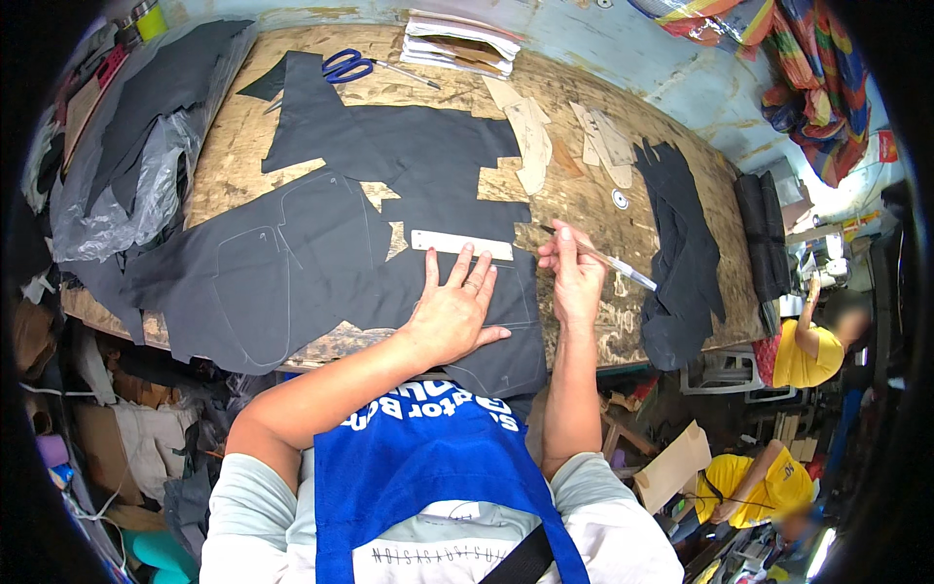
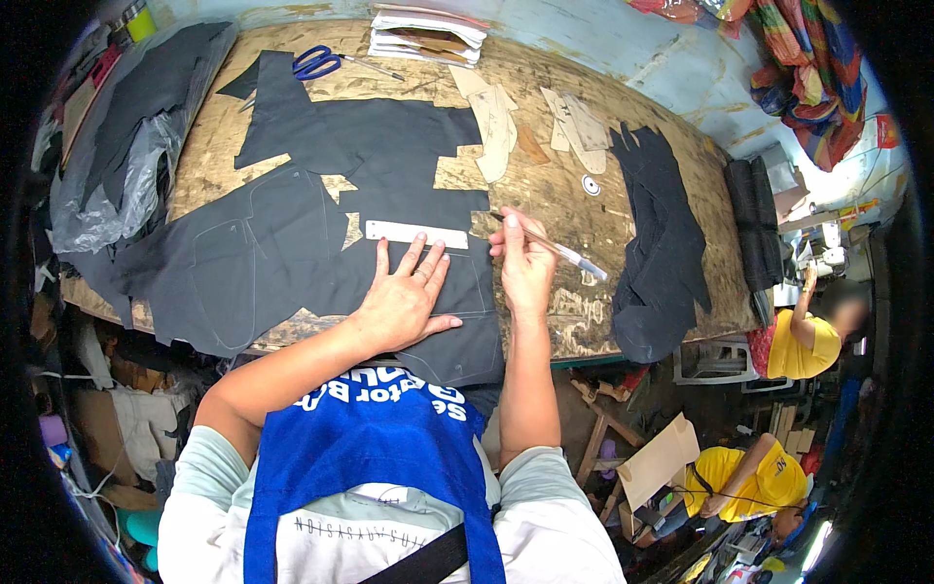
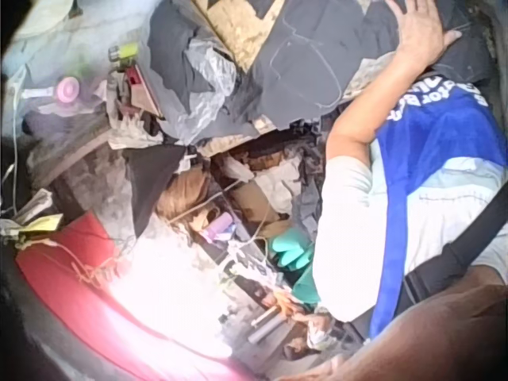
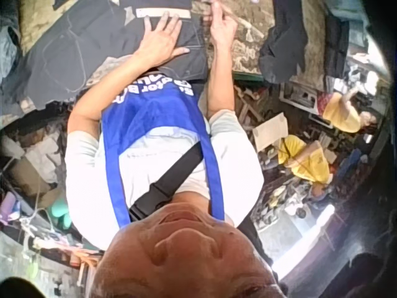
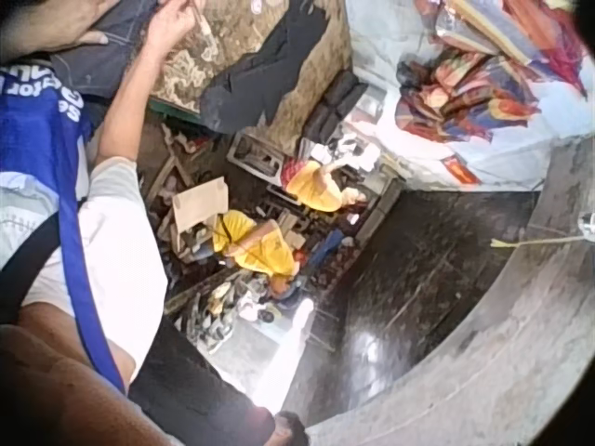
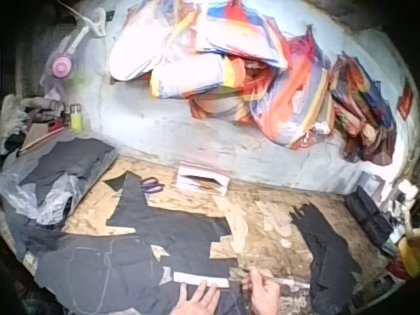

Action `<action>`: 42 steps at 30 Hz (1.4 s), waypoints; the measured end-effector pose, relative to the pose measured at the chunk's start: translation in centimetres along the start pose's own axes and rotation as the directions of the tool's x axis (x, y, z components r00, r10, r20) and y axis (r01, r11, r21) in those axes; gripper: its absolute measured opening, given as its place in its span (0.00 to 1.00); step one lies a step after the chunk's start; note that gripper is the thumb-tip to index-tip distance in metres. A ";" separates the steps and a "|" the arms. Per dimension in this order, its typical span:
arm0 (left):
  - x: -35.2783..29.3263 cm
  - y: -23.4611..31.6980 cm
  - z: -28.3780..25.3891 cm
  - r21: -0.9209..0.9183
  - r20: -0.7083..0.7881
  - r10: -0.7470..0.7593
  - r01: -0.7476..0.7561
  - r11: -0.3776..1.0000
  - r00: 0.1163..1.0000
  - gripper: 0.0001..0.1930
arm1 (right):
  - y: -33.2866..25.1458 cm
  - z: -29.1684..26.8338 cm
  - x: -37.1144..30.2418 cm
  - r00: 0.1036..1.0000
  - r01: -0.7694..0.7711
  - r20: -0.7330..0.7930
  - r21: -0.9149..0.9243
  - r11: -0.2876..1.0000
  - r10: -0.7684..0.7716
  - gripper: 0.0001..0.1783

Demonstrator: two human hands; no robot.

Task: The person uses a white marker and a wooden pattern piece to trace outlines onto a large piece of dark fabric laid on a worktable. The person repositions the pattern and fabric several times to mark multiple sections.

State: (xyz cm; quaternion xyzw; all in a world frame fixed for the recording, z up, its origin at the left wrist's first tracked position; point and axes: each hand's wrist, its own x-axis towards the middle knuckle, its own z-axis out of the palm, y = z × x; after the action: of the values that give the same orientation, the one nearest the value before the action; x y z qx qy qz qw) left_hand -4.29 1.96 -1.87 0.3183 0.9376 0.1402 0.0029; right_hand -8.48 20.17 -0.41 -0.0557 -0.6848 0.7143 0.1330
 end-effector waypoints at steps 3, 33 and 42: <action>0.1 -0.1 0.0 -0.008 -0.015 0.010 -0.010 1.000 1.000 0.44 | -0.1 1.9 -0.1 0.994 -0.035 0.104 -0.018 0.999 0.036 0.12; -0.1 -0.7 -0.6 -0.113 -0.024 0.031 -0.033 0.993 0.999 0.39 | -0.4 9.4 0.7 0.861 0.455 0.467 -0.528 0.717 -0.202 0.06; 2.9 -2.1 -4.4 -0.098 0.250 0.035 -0.011 0.995 0.968 0.36 | 1.9 2.1 1.6 0.996 0.083 0.037 -0.557 0.826 -0.075 0.08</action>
State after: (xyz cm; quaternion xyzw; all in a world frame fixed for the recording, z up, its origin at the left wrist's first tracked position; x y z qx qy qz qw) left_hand -8.30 0.95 2.07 0.3438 0.9180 0.1438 0.1354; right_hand -10.83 18.50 -2.06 -0.0591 -0.8660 0.4776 0.1360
